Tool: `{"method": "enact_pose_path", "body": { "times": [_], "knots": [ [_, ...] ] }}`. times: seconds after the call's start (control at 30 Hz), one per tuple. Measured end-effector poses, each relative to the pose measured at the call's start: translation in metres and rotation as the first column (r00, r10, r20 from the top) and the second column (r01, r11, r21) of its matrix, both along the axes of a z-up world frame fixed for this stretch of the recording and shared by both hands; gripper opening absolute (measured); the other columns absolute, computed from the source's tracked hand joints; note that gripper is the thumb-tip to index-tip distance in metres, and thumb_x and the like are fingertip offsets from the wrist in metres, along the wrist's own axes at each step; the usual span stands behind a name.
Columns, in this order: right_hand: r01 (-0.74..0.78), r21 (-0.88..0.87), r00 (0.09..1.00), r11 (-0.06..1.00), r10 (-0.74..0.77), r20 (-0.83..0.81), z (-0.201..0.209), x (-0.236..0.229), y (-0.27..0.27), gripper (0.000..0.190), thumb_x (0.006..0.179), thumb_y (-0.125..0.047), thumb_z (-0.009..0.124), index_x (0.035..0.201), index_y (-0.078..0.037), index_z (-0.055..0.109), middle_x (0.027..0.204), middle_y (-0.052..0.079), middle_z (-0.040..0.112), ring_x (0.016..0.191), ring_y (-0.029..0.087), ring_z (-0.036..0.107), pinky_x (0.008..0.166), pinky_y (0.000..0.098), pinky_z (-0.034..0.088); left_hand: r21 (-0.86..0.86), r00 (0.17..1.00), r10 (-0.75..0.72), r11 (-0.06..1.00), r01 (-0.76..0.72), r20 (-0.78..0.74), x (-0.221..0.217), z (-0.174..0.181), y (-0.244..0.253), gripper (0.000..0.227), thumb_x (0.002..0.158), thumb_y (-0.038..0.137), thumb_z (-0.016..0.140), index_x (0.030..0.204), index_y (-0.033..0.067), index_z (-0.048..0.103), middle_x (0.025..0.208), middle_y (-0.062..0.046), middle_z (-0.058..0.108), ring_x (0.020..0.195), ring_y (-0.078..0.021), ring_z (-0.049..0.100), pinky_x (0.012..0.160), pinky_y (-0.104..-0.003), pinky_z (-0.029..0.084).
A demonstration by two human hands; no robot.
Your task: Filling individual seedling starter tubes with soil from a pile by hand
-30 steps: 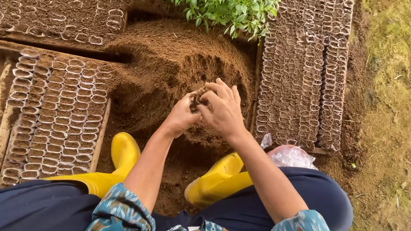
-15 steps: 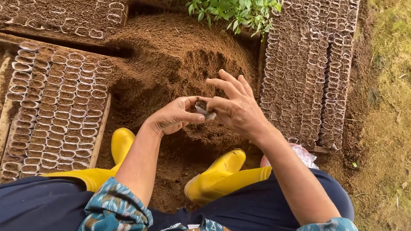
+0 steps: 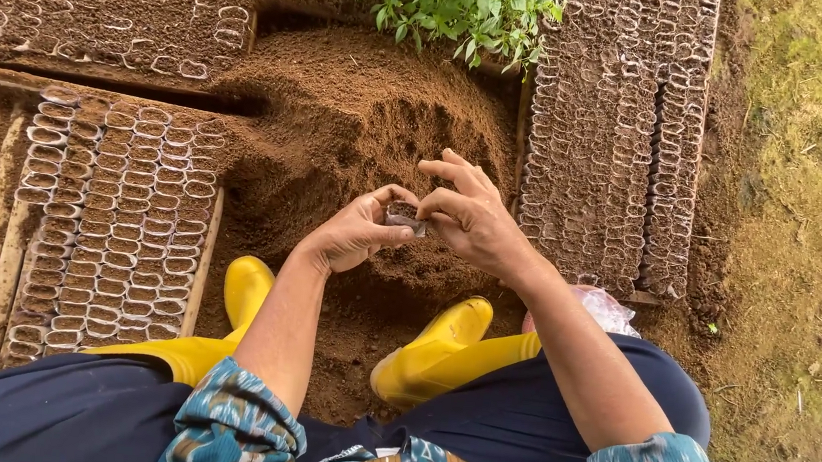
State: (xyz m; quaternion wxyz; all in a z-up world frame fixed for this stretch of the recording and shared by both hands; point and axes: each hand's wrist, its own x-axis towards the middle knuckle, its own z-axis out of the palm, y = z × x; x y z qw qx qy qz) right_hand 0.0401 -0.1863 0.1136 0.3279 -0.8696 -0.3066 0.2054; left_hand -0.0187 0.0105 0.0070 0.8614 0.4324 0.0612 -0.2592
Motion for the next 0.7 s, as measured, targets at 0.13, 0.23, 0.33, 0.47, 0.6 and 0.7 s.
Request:
{"method": "enact_pose_path", "body": {
  "times": [0.13, 0.23, 0.33, 0.47, 0.6, 0.7],
  "knots": [
    [-0.026, -0.02, 1.0, 0.999, 0.026, 0.011, 0.003, -0.003, 0.001, 0.021, 0.093, -0.008, 0.063, 0.102, -0.026, 0.068, 0.152, 0.002, 0.046, 0.15, 0.035, 0.028, 0.116, 0.0737, 0.017, 0.048, 0.999, -0.033, 0.998, 0.034, -0.018, 0.002, 0.019, 0.003, 0.051, 0.075, 0.001, 0.087, 0.119, 0.0065, 0.062, 0.109, -0.021, 0.071, 0.088, -0.0268, 0.073, 0.071, -0.031, 0.064],
    [-0.036, 0.01, 0.999, 0.999, 0.036, 0.02, 0.0, -0.005, 0.0, 0.039, 0.092, 0.001, 0.055, 0.113, -0.029, 0.066, 0.153, 0.004, 0.045, 0.15, 0.036, 0.028, 0.115, 0.0743, 0.018, 0.131, 0.997, -0.068, 0.989, 0.065, 0.019, 0.008, 0.035, 0.002, 0.05, 0.075, -0.002, 0.086, 0.119, 0.0024, 0.064, 0.112, -0.023, 0.071, 0.092, -0.0293, 0.073, 0.076, -0.034, 0.066],
    [-0.062, -0.01, 0.996, 0.998, 0.062, 0.058, 0.005, -0.007, 0.003, 0.05, 0.09, 0.006, 0.052, 0.12, -0.032, 0.065, 0.152, 0.006, 0.045, 0.149, 0.038, 0.028, 0.116, 0.0727, 0.018, 0.253, 0.991, -0.105, 0.964, 0.081, 0.08, 0.012, 0.037, 0.004, 0.049, 0.075, -0.004, 0.085, 0.12, -0.0002, 0.068, 0.113, -0.023, 0.071, 0.096, -0.0306, 0.072, 0.08, -0.036, 0.066],
    [-0.083, -0.115, 0.989, 0.99, 0.096, 0.116, 0.006, -0.008, 0.003, 0.061, 0.086, 0.008, 0.05, 0.126, -0.037, 0.065, 0.153, 0.006, 0.044, 0.15, 0.036, 0.029, 0.118, 0.0688, 0.017, 0.444, 0.976, -0.189, 0.888, 0.122, 0.11, 0.014, 0.069, 0.009, 0.048, 0.078, 0.001, 0.085, 0.123, -0.0015, 0.069, 0.114, -0.026, 0.072, 0.101, -0.0365, 0.072, 0.09, -0.043, 0.062],
    [-0.1, -0.142, 0.989, 0.985, 0.114, 0.091, -0.004, -0.014, 0.003, 0.073, 0.082, 0.012, 0.043, 0.131, -0.038, 0.063, 0.157, 0.006, 0.04, 0.151, 0.035, 0.024, 0.118, 0.0689, 0.018, 0.521, 0.967, -0.213, 0.846, 0.112, 0.137, 0.012, 0.06, 0.009, 0.044, 0.078, 0.003, 0.086, 0.12, -0.0011, 0.072, 0.111, -0.022, 0.074, 0.097, -0.0321, 0.073, 0.086, -0.04, 0.062],
    [-0.117, -0.158, 0.991, 0.98, 0.126, 0.048, -0.013, -0.02, 0.006, 0.081, 0.078, 0.015, 0.04, 0.137, -0.036, 0.06, 0.159, 0.009, 0.037, 0.151, 0.038, 0.021, 0.115, 0.0731, 0.021, 0.552, 0.974, -0.205, 0.825, 0.122, 0.092, 0.006, 0.045, 0.006, 0.039, 0.081, 0.004, 0.084, 0.118, -0.0006, 0.073, 0.106, -0.02, 0.075, 0.092, -0.0268, 0.073, 0.082, -0.036, 0.063]
  ]
}}
